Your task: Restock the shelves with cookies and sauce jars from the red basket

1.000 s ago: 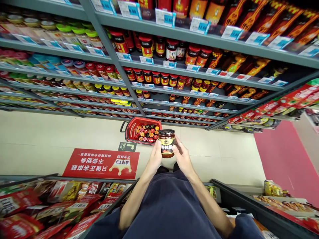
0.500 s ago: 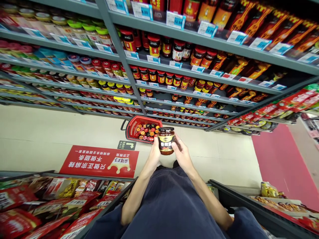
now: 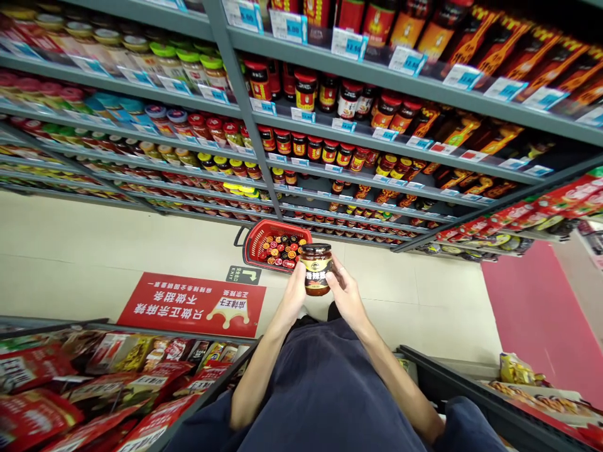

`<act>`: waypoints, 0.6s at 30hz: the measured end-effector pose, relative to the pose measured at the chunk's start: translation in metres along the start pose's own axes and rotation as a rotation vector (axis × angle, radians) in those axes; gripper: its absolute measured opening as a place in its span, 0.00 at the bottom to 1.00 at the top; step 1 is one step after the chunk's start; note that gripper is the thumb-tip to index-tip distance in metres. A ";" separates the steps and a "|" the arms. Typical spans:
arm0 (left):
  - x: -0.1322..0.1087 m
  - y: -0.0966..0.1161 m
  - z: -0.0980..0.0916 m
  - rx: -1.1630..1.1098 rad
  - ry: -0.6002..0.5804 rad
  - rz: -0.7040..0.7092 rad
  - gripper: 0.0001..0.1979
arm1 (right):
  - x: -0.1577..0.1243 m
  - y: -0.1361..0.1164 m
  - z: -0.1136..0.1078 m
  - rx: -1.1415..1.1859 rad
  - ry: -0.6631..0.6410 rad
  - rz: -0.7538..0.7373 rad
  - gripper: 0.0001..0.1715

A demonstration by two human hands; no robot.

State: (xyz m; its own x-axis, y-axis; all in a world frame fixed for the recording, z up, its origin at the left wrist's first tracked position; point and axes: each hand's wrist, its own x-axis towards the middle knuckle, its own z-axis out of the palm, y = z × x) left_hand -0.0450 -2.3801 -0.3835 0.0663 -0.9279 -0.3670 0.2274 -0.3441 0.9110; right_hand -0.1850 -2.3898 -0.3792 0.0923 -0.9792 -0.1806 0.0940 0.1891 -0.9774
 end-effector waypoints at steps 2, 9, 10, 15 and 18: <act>0.006 0.001 0.000 0.008 -0.050 0.037 0.32 | 0.005 0.000 -0.002 0.000 0.012 0.000 0.43; 0.064 0.012 0.002 0.208 -0.128 0.119 0.31 | 0.051 0.001 -0.018 -0.029 0.055 0.042 0.47; 0.076 0.015 0.002 0.233 -0.125 0.106 0.31 | 0.062 0.002 -0.019 -0.025 0.047 0.051 0.46; 0.139 0.024 -0.009 0.211 -0.088 -0.029 0.32 | 0.132 0.013 -0.014 0.024 -0.030 0.082 0.45; 0.175 0.031 -0.017 0.203 -0.025 -0.111 0.35 | 0.176 0.015 -0.005 0.071 -0.079 0.101 0.44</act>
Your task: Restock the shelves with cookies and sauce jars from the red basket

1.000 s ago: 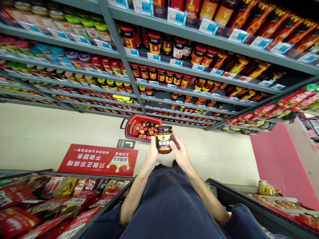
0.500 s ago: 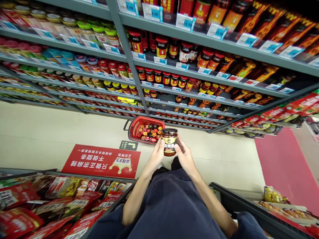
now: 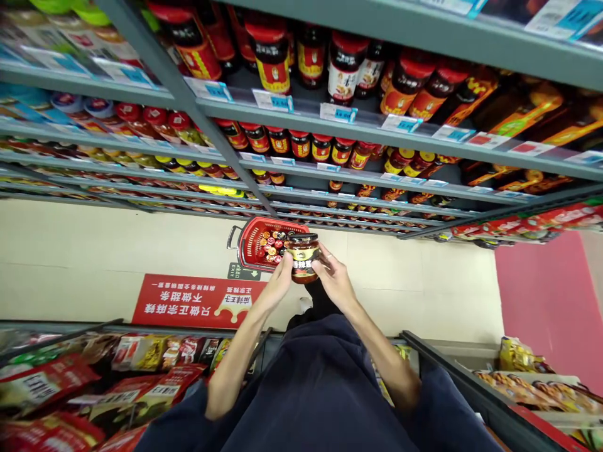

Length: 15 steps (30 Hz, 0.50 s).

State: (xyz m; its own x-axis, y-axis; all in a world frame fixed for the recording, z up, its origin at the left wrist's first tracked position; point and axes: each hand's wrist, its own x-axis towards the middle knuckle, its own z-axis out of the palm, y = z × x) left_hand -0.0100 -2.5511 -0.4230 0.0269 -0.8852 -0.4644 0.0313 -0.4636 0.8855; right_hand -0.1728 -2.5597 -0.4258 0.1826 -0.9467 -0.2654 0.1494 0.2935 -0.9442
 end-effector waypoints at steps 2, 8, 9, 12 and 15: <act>0.020 0.009 -0.006 0.010 0.039 -0.053 0.38 | 0.026 -0.005 0.003 0.012 -0.035 0.014 0.43; 0.062 0.043 -0.012 0.171 0.077 -0.197 0.40 | 0.085 -0.022 -0.001 0.024 -0.078 0.028 0.41; 0.066 0.046 -0.013 0.190 0.076 -0.208 0.41 | 0.090 -0.024 -0.002 0.038 -0.084 0.033 0.41; 0.070 0.051 -0.013 0.193 0.058 -0.190 0.43 | 0.097 -0.024 -0.005 0.075 -0.107 0.044 0.43; 0.063 0.048 -0.012 0.196 0.047 -0.160 0.44 | 0.085 -0.023 -0.007 0.094 -0.096 0.022 0.44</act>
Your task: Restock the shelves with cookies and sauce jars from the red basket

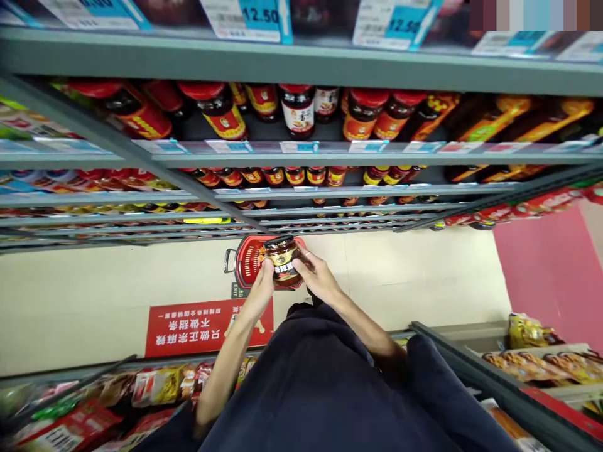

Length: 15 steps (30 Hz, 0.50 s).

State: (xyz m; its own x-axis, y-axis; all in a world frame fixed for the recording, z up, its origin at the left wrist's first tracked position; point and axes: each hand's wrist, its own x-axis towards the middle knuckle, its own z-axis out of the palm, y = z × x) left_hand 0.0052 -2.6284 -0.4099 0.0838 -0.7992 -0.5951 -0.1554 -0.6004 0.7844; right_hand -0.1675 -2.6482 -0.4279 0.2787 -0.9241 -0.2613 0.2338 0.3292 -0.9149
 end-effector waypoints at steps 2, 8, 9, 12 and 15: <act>-0.011 -0.006 0.005 0.014 -0.011 0.019 0.43 | -0.019 0.001 0.000 0.007 0.025 -0.040 0.43; -0.061 -0.042 0.041 0.003 -0.098 0.132 0.37 | -0.106 0.019 -0.002 -0.007 0.151 -0.086 0.43; -0.069 -0.051 0.048 -0.014 -0.131 0.153 0.36 | -0.121 0.026 -0.004 -0.022 0.190 -0.083 0.43; -0.088 -0.080 0.067 -0.063 -0.210 0.222 0.34 | -0.157 0.046 -0.009 -0.076 0.287 -0.086 0.43; -0.101 -0.101 0.078 -0.108 -0.239 0.258 0.32 | -0.179 0.057 -0.015 -0.126 0.317 -0.051 0.44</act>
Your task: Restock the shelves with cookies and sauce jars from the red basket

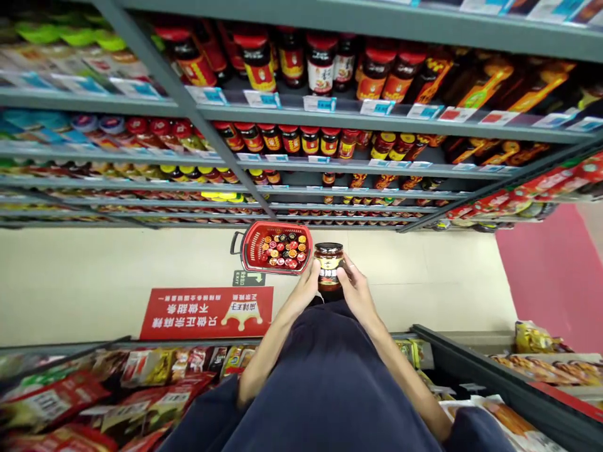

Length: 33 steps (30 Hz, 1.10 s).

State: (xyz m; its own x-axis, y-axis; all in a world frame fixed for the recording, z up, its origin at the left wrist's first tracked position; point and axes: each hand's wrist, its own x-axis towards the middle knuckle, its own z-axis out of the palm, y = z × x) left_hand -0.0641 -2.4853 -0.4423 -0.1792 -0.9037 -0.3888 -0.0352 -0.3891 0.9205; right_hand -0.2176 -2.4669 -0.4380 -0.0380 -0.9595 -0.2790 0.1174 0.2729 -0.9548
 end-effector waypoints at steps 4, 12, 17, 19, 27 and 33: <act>-0.008 0.003 0.005 -0.025 0.036 0.014 0.32 | 0.001 -0.009 -0.007 -0.051 -0.060 0.035 0.45; 0.058 -0.040 -0.013 -0.018 0.184 -0.004 0.33 | 0.108 0.058 -0.018 -0.013 -0.285 -0.013 0.40; 0.135 -0.148 -0.034 -0.025 0.280 0.022 0.35 | 0.181 0.176 -0.014 0.007 -0.347 -0.091 0.39; 0.163 -0.182 -0.045 -0.002 0.289 0.048 0.35 | 0.200 0.212 -0.008 0.013 -0.320 -0.120 0.40; 0.244 -0.269 -0.061 0.026 0.306 0.145 0.34 | 0.252 0.306 -0.001 0.027 -0.197 -0.247 0.43; 0.261 -0.331 -0.056 -0.003 0.227 0.196 0.35 | 0.252 0.365 -0.014 -0.004 -0.129 -0.226 0.45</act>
State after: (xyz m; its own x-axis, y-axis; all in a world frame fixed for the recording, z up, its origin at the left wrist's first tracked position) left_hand -0.0441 -2.6021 -0.8506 0.0423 -0.9784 -0.2022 -0.0187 -0.2032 0.9790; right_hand -0.1984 -2.6078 -0.8577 0.0645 -0.9970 -0.0434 0.1162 0.0507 -0.9919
